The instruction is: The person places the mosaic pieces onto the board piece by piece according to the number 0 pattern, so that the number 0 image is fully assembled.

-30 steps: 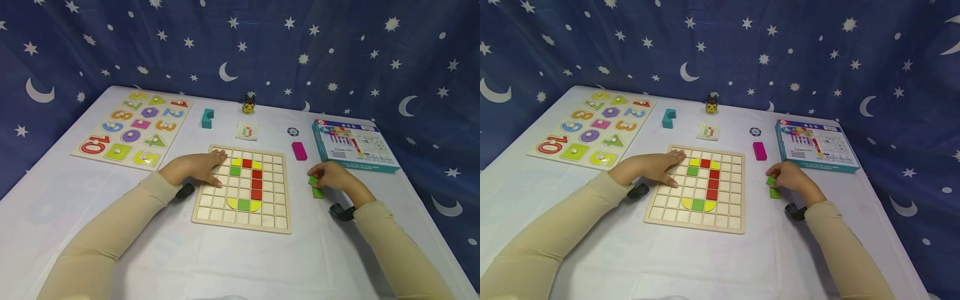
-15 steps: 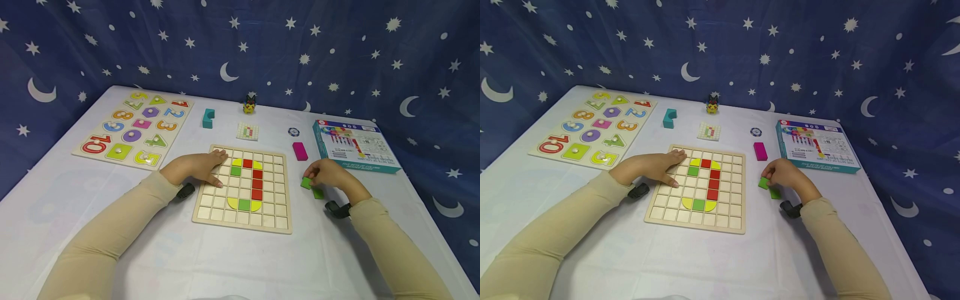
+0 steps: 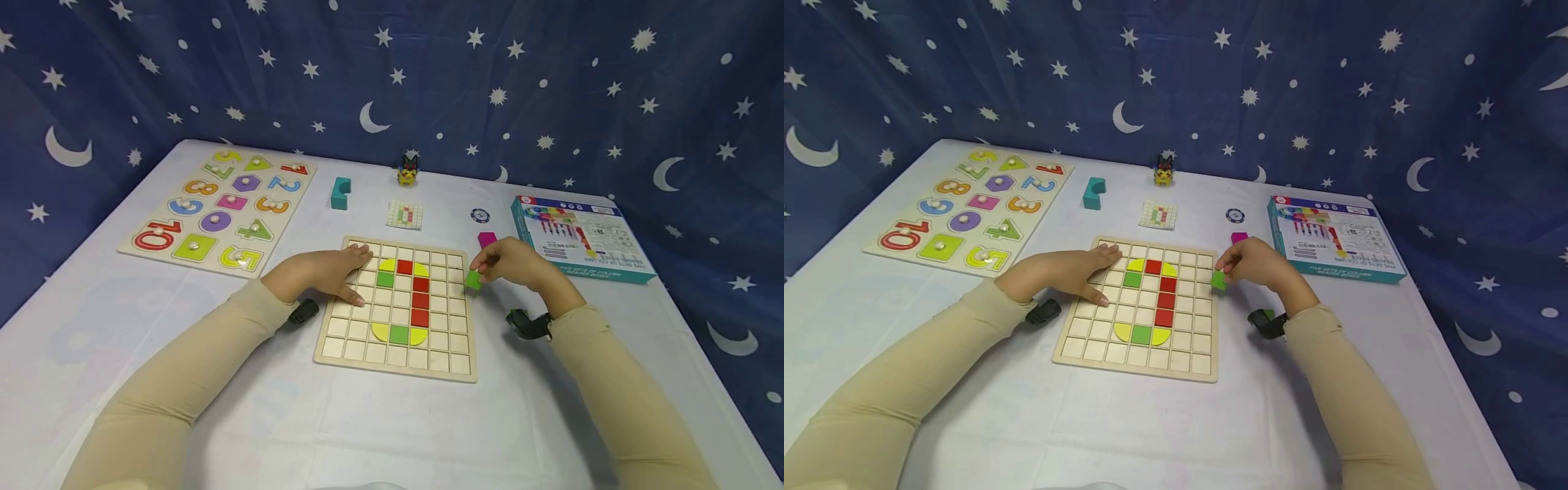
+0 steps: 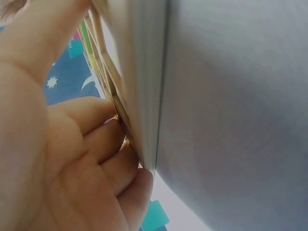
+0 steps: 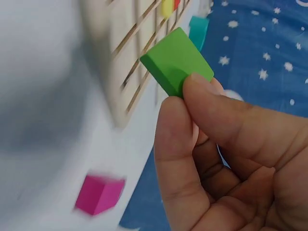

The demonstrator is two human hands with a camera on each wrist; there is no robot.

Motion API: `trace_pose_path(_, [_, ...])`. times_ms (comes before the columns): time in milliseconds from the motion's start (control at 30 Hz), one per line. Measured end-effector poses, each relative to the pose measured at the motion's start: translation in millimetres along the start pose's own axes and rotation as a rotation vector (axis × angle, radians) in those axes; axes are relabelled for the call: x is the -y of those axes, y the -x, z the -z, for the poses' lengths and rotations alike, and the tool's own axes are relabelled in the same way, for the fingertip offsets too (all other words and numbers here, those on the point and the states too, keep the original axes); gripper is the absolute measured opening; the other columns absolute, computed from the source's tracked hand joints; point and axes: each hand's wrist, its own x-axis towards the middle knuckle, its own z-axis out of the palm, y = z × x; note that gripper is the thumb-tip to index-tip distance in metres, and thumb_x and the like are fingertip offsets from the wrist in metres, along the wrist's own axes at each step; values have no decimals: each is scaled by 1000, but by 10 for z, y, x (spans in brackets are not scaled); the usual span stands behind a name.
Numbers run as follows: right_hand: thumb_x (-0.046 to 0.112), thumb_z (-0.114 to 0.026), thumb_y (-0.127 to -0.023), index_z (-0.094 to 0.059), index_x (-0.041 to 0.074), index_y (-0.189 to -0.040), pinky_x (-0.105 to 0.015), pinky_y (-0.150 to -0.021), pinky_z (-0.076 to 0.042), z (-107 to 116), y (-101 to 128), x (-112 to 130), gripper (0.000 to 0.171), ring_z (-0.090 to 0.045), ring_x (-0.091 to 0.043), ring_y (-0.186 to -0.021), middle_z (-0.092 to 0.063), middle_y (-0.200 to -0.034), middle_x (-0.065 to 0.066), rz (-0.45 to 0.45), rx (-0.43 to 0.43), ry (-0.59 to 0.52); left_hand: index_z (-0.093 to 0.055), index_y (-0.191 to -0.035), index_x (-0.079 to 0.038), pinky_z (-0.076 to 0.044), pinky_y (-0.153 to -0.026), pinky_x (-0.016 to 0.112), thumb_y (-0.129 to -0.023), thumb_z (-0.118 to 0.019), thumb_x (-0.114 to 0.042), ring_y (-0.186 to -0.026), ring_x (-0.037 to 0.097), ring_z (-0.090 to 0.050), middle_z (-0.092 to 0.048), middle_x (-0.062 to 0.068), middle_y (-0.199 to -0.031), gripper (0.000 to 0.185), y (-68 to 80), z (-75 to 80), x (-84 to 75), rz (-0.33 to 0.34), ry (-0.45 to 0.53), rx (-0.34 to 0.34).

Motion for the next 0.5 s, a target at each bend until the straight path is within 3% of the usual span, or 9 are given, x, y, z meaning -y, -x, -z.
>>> trace_pose_path(267, [-6,-65,-79,-66,-4,-96,-36,-77,-49,-237,-210,369,18,-52,-18,-78,-59,-82,-7,70,60,-45,-11,-148,-4,-11,-115,44,-79,-66,-45,-143,29,-2,-4,13,-155,97,-2,-6,16,-5,-4,5])
trace_pose_path(500, [-7,-65,-77,-67,-2,-93,-28,-70,-47,-487,-360,620,17,-51,-15,-76,-58,-76,0,115,119,-26,-11,-148,-4,-12,-115,44,-80,-66,-46,-143,29,-2,-4,13,-155,97,-19,-13,35,-8,-13,6])
